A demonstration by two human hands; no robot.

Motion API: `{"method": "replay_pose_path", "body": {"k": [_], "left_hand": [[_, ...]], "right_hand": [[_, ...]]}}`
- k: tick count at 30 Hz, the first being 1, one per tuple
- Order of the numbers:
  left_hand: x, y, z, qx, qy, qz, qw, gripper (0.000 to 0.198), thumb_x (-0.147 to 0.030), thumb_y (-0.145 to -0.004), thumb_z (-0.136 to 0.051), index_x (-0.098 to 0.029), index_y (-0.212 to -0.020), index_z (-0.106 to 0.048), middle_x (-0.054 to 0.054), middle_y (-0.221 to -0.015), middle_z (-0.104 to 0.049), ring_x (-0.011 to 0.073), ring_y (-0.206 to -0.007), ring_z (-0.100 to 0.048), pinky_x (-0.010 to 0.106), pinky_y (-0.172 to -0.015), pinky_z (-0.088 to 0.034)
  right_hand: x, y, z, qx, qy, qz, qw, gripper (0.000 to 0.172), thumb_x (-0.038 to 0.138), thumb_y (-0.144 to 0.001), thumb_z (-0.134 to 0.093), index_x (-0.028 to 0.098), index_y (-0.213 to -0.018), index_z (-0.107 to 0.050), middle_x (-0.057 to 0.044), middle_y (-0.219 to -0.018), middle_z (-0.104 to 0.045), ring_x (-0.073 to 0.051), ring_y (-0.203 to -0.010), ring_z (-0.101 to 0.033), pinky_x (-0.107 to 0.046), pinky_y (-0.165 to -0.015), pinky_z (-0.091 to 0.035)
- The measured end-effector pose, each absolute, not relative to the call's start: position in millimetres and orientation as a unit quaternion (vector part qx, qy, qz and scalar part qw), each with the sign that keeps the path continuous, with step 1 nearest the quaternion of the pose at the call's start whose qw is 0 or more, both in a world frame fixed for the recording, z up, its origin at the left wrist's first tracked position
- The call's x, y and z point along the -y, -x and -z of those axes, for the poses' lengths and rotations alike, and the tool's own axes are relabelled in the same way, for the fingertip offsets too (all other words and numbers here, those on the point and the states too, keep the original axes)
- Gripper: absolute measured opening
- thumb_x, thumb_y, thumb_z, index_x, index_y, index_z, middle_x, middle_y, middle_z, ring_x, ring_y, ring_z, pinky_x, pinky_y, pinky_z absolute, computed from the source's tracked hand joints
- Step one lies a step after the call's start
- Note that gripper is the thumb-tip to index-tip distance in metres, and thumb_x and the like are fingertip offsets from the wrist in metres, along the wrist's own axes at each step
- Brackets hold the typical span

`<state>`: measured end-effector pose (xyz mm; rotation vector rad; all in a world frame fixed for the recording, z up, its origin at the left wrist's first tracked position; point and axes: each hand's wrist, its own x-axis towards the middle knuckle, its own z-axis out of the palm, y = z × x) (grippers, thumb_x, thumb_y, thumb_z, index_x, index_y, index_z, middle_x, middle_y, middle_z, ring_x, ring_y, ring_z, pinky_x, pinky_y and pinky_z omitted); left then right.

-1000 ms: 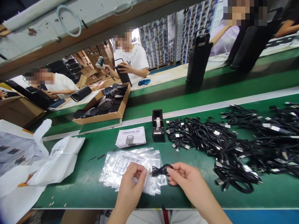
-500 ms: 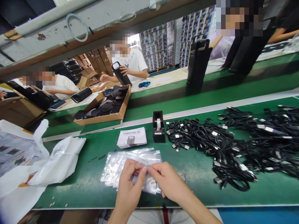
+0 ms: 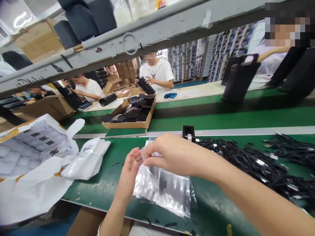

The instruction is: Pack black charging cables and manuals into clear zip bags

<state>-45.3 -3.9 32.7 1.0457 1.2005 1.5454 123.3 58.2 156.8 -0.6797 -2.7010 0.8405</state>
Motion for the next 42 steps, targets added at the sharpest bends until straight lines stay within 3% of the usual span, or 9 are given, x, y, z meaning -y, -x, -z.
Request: {"method": "replay_pose_path", "body": {"k": [4, 7, 11, 15, 19, 27, 32, 38, 42], "left_hand": [[3.4, 42.7, -24.4, -0.374, -0.391, -0.587, 0.602, 0.073, -0.054, -0.058, -0.075, -0.022, -0.118, -0.048, 0.007, -0.100, -0.062, 0.0197, -0.088, -0.058, 0.030, -0.079, -0.043], [7.8, 34.9, -19.5, -0.373, -0.361, -0.567, 0.640, 0.049, -0.033, -0.056, -0.082, -0.019, -0.097, -0.058, -0.002, -0.071, -0.059, 0.0111, -0.064, -0.054, 0.023, -0.064, -0.041], [13.9, 22.9, -21.4, -0.426, -0.389, -0.573, 0.582, 0.021, -0.025, -0.062, -0.077, -0.015, -0.063, -0.059, -0.005, -0.057, -0.051, 0.0080, -0.057, -0.045, 0.019, -0.058, -0.037], [14.7, 11.5, -25.4, -0.480, -0.395, -0.589, 0.517, 0.016, -0.022, -0.066, -0.072, -0.016, -0.061, -0.058, -0.005, -0.058, -0.051, 0.0087, -0.059, -0.046, 0.018, -0.057, -0.038], [11.9, 9.0, -24.2, -0.522, -0.402, -0.578, 0.482, 0.011, -0.024, -0.067, -0.071, -0.016, -0.067, -0.063, -0.002, -0.064, -0.060, 0.0110, -0.064, -0.053, 0.019, -0.061, -0.042], [8.9, 19.5, -22.5, -0.568, -0.417, -0.531, 0.471, 0.020, -0.035, -0.073, -0.066, -0.016, -0.078, -0.070, 0.004, -0.072, -0.070, 0.0135, -0.064, -0.059, 0.023, -0.062, -0.048], [7.7, 23.9, -23.9, -0.565, -0.424, -0.531, 0.469, 0.022, -0.037, -0.070, -0.070, -0.016, -0.077, -0.069, 0.004, -0.073, -0.070, 0.0155, -0.070, -0.061, 0.023, -0.066, -0.047], [7.2, 20.9, -26.6, -0.481, -0.365, -0.575, 0.552, 0.058, -0.063, -0.068, -0.060, -0.020, -0.108, -0.059, 0.008, -0.097, -0.067, 0.0186, -0.081, -0.061, 0.028, -0.072, -0.047], [4.5, 11.7, -14.5, -0.553, -0.424, -0.474, 0.538, 0.039, -0.047, -0.067, -0.070, -0.016, -0.089, -0.065, 0.003, -0.075, -0.064, 0.0140, -0.066, -0.056, 0.022, -0.062, -0.043]], "right_hand": [[-51.7, -135.7, -169.5, 0.923, 0.199, -0.315, 0.094, 0.022, 0.027, -0.087, -0.048, 0.023, -0.072, -0.064, 0.001, -0.088, -0.069, -0.016, -0.081, -0.063, -0.022, -0.065, -0.042], [-46.9, -160.5, -158.0, 0.915, 0.233, -0.319, 0.085, 0.023, 0.030, -0.087, -0.047, 0.023, -0.069, -0.061, -0.002, -0.111, -0.064, -0.022, -0.113, -0.051, -0.024, -0.077, -0.044], [-37.0, -194.0, -113.1, 0.855, 0.341, -0.370, 0.127, 0.014, 0.034, -0.080, -0.057, 0.028, -0.091, -0.062, -0.004, -0.128, -0.053, -0.026, -0.115, -0.049, -0.035, -0.090, -0.041], [-22.0, -191.2, -57.7, 0.697, 0.452, -0.492, 0.261, 0.079, 0.029, -0.062, -0.073, 0.030, -0.131, -0.036, -0.008, -0.125, -0.054, -0.026, -0.104, -0.054, -0.037, -0.083, -0.047], [-17.3, -172.4, -34.9, 0.628, 0.480, -0.530, 0.306, 0.027, 0.044, -0.078, -0.055, 0.019, -0.084, -0.063, -0.004, -0.077, -0.066, -0.020, -0.072, -0.060, -0.030, -0.066, -0.048], [-26.1, -184.3, -35.5, 0.671, 0.483, -0.462, 0.323, 0.035, 0.043, -0.085, -0.046, 0.022, -0.102, -0.069, -0.004, -0.088, -0.072, -0.022, -0.079, -0.063, -0.031, -0.072, -0.049], [-30.3, -186.3, -31.1, 0.691, 0.453, -0.451, 0.337, 0.021, 0.028, -0.081, -0.052, 0.023, -0.084, -0.072, -0.003, -0.088, -0.073, -0.021, -0.082, -0.065, -0.030, -0.077, -0.049], [-33.2, -189.1, -24.1, 0.721, 0.413, -0.431, 0.352, 0.027, 0.017, -0.081, -0.045, 0.024, -0.081, -0.071, -0.003, -0.093, -0.072, -0.019, -0.089, -0.064, -0.031, -0.082, -0.047], [-30.1, -191.8, -25.5, 0.754, 0.390, -0.418, 0.323, 0.026, 0.019, -0.083, -0.045, 0.024, -0.080, -0.070, -0.004, -0.102, -0.069, -0.020, -0.096, -0.062, -0.032, -0.085, -0.046]]}}
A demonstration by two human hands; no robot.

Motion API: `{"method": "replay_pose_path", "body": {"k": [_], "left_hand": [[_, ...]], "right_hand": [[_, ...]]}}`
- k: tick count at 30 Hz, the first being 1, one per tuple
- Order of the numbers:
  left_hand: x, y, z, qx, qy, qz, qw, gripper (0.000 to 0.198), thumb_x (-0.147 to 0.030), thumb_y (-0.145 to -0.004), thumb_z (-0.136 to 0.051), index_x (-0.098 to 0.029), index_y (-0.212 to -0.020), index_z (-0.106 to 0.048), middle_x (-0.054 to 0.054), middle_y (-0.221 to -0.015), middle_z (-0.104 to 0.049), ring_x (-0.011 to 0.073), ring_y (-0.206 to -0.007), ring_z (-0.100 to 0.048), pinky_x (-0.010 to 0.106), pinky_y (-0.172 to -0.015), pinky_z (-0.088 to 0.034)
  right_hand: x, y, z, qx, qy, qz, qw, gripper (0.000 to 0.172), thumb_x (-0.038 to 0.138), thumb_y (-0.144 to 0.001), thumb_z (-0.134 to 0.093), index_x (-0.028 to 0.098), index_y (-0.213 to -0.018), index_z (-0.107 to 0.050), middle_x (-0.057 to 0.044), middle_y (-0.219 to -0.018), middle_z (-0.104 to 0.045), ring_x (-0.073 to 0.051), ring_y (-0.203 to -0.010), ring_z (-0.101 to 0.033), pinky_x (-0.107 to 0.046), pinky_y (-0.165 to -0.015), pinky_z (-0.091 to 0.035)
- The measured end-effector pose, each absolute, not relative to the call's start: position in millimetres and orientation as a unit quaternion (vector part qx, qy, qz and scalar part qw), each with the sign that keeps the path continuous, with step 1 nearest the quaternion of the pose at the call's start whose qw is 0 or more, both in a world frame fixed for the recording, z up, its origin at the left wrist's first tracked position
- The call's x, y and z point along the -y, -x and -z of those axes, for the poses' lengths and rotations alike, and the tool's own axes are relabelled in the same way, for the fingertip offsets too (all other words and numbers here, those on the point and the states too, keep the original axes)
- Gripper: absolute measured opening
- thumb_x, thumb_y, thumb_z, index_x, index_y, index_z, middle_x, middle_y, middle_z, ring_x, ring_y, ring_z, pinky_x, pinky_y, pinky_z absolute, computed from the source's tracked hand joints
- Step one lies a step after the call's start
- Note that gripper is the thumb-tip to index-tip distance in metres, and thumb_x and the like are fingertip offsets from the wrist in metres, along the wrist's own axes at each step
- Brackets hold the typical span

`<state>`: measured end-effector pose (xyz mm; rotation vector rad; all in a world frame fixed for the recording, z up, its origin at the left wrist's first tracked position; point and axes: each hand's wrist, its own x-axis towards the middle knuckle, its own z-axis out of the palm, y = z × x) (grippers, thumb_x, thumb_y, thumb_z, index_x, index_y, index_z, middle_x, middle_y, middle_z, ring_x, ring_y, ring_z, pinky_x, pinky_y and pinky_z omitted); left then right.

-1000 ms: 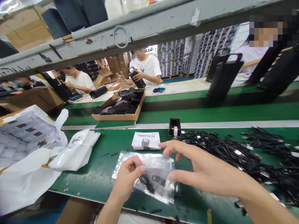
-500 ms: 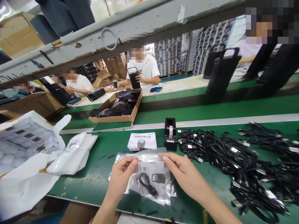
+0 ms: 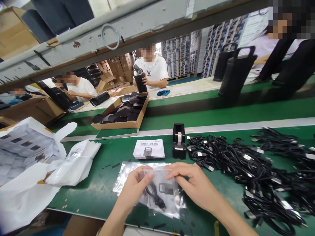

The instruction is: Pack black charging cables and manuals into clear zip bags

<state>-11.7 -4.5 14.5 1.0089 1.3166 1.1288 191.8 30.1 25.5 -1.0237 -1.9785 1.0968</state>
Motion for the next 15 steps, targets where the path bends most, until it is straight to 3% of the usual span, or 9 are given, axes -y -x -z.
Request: {"method": "replay_pose_path", "body": {"k": [4, 7, 10, 12, 15], "left_hand": [[2.6, 7.7, -2.8, -0.554, -0.449, -0.469, 0.521, 0.033, -0.046, -0.074, -0.063, -0.014, -0.073, -0.064, 0.000, -0.063, -0.059, 0.0131, -0.061, -0.053, 0.022, -0.060, -0.040], [2.8, 7.0, 0.4, -0.554, -0.435, -0.493, 0.511, 0.032, -0.046, -0.073, -0.064, -0.015, -0.073, -0.062, 0.000, -0.063, -0.059, 0.0136, -0.062, -0.054, 0.021, -0.059, -0.040], [3.3, 5.9, 0.2, -0.553, -0.426, -0.496, 0.517, 0.030, -0.045, -0.075, -0.063, -0.015, -0.075, -0.061, -0.001, -0.062, -0.057, 0.0145, -0.064, -0.055, 0.022, -0.060, -0.042], [3.3, 5.2, -0.6, -0.553, -0.425, -0.498, 0.516, 0.029, -0.044, -0.076, -0.062, -0.015, -0.075, -0.060, -0.001, -0.062, -0.057, 0.0145, -0.064, -0.056, 0.022, -0.061, -0.042], [2.7, 5.3, -1.4, -0.554, -0.422, -0.508, 0.506, 0.028, -0.043, -0.077, -0.062, -0.015, -0.075, -0.059, -0.001, -0.064, -0.058, 0.0143, -0.065, -0.056, 0.022, -0.061, -0.043]], "right_hand": [[-45.5, -197.3, -30.4, 0.690, 0.550, -0.311, 0.354, 0.030, 0.038, -0.085, -0.043, 0.023, -0.107, -0.059, -0.009, -0.107, -0.063, -0.021, -0.081, -0.062, -0.034, -0.072, -0.047], [-69.4, -198.7, -32.5, 0.628, 0.667, -0.231, 0.328, 0.035, 0.048, -0.081, -0.043, 0.021, -0.084, -0.064, -0.009, -0.091, -0.065, -0.024, -0.071, -0.061, -0.037, -0.066, -0.044], [-88.1, -193.9, -33.0, 0.626, 0.671, -0.246, 0.311, 0.035, 0.050, -0.074, -0.051, 0.022, -0.056, -0.060, -0.006, -0.064, -0.063, -0.027, -0.063, -0.059, -0.037, -0.060, -0.041], [-93.1, -188.9, -32.0, 0.615, 0.663, -0.281, 0.321, 0.033, 0.049, -0.072, -0.055, 0.022, -0.053, -0.058, -0.002, -0.051, -0.058, -0.022, -0.050, -0.057, -0.034, -0.052, -0.040], [-90.9, -182.8, -27.6, 0.579, 0.647, -0.336, 0.366, 0.032, 0.049, -0.076, -0.051, 0.021, -0.065, -0.059, -0.001, -0.057, -0.061, -0.017, -0.045, -0.058, -0.030, -0.048, -0.044]]}}
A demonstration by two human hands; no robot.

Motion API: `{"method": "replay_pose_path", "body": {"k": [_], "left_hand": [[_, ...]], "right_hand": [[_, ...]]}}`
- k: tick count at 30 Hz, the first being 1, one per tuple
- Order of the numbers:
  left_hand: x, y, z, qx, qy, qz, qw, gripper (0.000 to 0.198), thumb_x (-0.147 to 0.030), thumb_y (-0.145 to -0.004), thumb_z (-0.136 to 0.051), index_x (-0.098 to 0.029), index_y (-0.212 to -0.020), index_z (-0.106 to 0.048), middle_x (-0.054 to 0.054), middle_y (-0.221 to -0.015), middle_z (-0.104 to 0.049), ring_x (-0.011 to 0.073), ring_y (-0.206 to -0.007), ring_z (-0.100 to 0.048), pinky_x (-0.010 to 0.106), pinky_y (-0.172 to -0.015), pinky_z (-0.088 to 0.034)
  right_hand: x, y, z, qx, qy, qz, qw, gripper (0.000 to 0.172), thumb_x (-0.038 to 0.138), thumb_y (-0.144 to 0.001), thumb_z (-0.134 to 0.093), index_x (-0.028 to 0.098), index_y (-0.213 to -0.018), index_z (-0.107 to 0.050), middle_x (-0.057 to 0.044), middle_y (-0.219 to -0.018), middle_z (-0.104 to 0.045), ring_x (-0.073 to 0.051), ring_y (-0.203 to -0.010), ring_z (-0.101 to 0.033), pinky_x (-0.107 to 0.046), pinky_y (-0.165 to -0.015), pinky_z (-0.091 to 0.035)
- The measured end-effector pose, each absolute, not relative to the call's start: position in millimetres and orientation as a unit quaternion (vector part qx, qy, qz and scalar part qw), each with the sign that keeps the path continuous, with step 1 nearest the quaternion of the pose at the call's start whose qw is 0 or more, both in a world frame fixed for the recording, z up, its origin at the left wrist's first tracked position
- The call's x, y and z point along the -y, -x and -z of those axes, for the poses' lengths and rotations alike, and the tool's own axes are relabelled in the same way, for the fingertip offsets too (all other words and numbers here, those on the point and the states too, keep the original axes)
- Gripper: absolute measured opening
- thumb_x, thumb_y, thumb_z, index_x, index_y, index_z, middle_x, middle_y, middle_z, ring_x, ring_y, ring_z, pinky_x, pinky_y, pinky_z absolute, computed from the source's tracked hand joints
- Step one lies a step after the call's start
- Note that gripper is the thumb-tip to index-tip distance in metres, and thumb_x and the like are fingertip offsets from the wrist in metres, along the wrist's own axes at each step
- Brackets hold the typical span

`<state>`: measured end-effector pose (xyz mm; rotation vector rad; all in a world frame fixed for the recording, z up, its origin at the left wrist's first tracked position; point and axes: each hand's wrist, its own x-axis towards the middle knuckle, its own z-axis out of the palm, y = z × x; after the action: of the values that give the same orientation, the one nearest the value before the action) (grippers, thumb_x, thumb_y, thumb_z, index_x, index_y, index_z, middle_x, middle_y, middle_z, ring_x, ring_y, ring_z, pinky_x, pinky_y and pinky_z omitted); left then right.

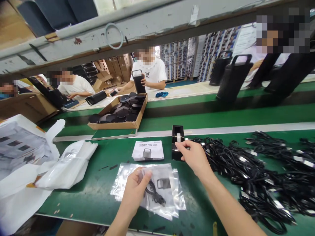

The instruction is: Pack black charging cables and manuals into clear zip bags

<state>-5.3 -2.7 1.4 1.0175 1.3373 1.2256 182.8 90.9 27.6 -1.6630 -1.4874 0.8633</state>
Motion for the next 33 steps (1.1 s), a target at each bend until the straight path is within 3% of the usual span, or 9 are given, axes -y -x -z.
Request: {"method": "replay_pose_path", "body": {"k": [4, 8, 11, 13, 17, 22, 27, 30, 33], "left_hand": [[1.1, 7.0, 0.6, -0.549, -0.410, -0.522, 0.508, 0.028, -0.043, -0.077, -0.061, -0.016, -0.076, -0.059, -0.001, -0.063, -0.057, 0.0130, -0.062, -0.054, 0.022, -0.062, -0.043], [-0.9, 7.1, 2.4, -0.539, -0.394, -0.536, 0.517, 0.028, -0.044, -0.076, -0.062, -0.016, -0.076, -0.058, -0.002, -0.062, -0.056, 0.0125, -0.060, -0.053, 0.023, -0.062, -0.043], [-1.4, 6.2, 0.8, -0.541, -0.386, -0.540, 0.517, 0.028, -0.044, -0.077, -0.061, -0.016, -0.077, -0.058, -0.001, -0.065, -0.057, 0.0132, -0.062, -0.054, 0.023, -0.063, -0.043], [-0.8, 5.5, -1.5, -0.543, -0.387, -0.545, 0.509, 0.028, -0.044, -0.078, -0.059, -0.017, -0.077, -0.057, -0.001, -0.065, -0.057, 0.0134, -0.063, -0.054, 0.023, -0.062, -0.043], [3.2, 1.0, -8.7, -0.563, -0.417, -0.542, 0.463, 0.029, -0.045, -0.079, -0.058, -0.017, -0.073, -0.055, -0.003, -0.063, -0.053, 0.0128, -0.061, -0.051, 0.021, -0.058, -0.040], [13.3, -9.2, -18.7, -0.585, -0.438, -0.522, 0.440, 0.031, -0.046, -0.081, -0.055, -0.018, -0.069, -0.052, -0.005, -0.059, -0.049, 0.0107, -0.055, -0.046, 0.020, -0.053, -0.037], [23.6, -0.4, -20.9, -0.585, -0.403, -0.539, 0.451, 0.030, -0.047, -0.079, -0.056, -0.018, -0.073, -0.053, -0.003, -0.060, -0.052, 0.0117, -0.058, -0.048, 0.020, -0.056, -0.040], [35.0, 25.2, -27.2, -0.592, -0.379, -0.539, 0.465, 0.030, -0.047, -0.076, -0.060, -0.018, -0.073, -0.054, -0.002, -0.062, -0.054, 0.0138, -0.061, -0.052, 0.022, -0.059, -0.042], [56.2, 65.3, -38.3, -0.625, -0.391, -0.488, 0.467, 0.030, -0.047, -0.072, -0.064, -0.018, -0.067, -0.054, -0.002, -0.060, -0.054, 0.0134, -0.059, -0.050, 0.021, -0.057, -0.042]], "right_hand": [[-77.2, -177.8, -17.6, 0.549, 0.616, -0.384, 0.414, 0.034, 0.051, -0.077, -0.050, 0.019, -0.073, -0.061, -0.008, -0.094, -0.066, -0.020, -0.073, -0.067, -0.031, -0.067, -0.051], [-61.3, -177.0, -4.4, 0.591, 0.621, -0.328, 0.398, 0.030, 0.045, -0.075, -0.055, 0.021, -0.060, -0.063, -0.010, -0.116, -0.056, -0.026, -0.107, -0.055, -0.035, -0.083, -0.046], [-50.1, -182.9, -0.5, 0.614, 0.664, -0.243, 0.351, 0.027, 0.041, -0.075, -0.054, 0.022, -0.058, -0.063, -0.011, -0.113, -0.054, -0.028, -0.093, -0.057, -0.041, -0.076, -0.046], [-40.0, -185.4, -5.1, 0.625, 0.663, -0.249, 0.330, 0.024, 0.040, -0.076, -0.053, 0.022, -0.062, -0.062, -0.008, -0.098, -0.060, -0.025, -0.079, -0.058, -0.040, -0.071, -0.044], [-17.3, -170.8, -21.9, 0.629, 0.539, -0.455, 0.327, 0.031, 0.048, -0.079, -0.050, 0.021, -0.065, -0.059, 0.001, -0.061, -0.058, -0.017, -0.059, -0.054, -0.028, -0.057, -0.043], [-12.5, -136.7, -20.7, 0.573, 0.527, -0.547, 0.306, 0.043, 0.057, -0.076, -0.050, 0.020, -0.055, -0.053, 0.000, -0.052, -0.062, -0.011, -0.041, -0.048, -0.024, -0.045, -0.038], [-10.7, -136.9, -12.4, 0.684, 0.575, -0.418, 0.162, 0.050, 0.057, -0.081, -0.043, 0.022, -0.046, -0.049, -0.001, -0.044, -0.063, -0.017, -0.047, -0.056, -0.026, -0.049, -0.036], [-9.9, -146.0, -17.3, 0.768, 0.544, -0.320, 0.109, 0.037, 0.043, -0.079, -0.053, 0.022, -0.049, -0.051, 0.000, -0.051, -0.064, -0.018, -0.052, -0.057, -0.026, -0.048, -0.033], [-22.1, -148.1, -28.6, 0.826, 0.503, -0.222, 0.122, 0.022, 0.032, -0.085, -0.049, 0.022, -0.069, -0.061, -0.001, -0.067, -0.067, -0.019, -0.063, -0.060, -0.027, -0.054, -0.039]]}}
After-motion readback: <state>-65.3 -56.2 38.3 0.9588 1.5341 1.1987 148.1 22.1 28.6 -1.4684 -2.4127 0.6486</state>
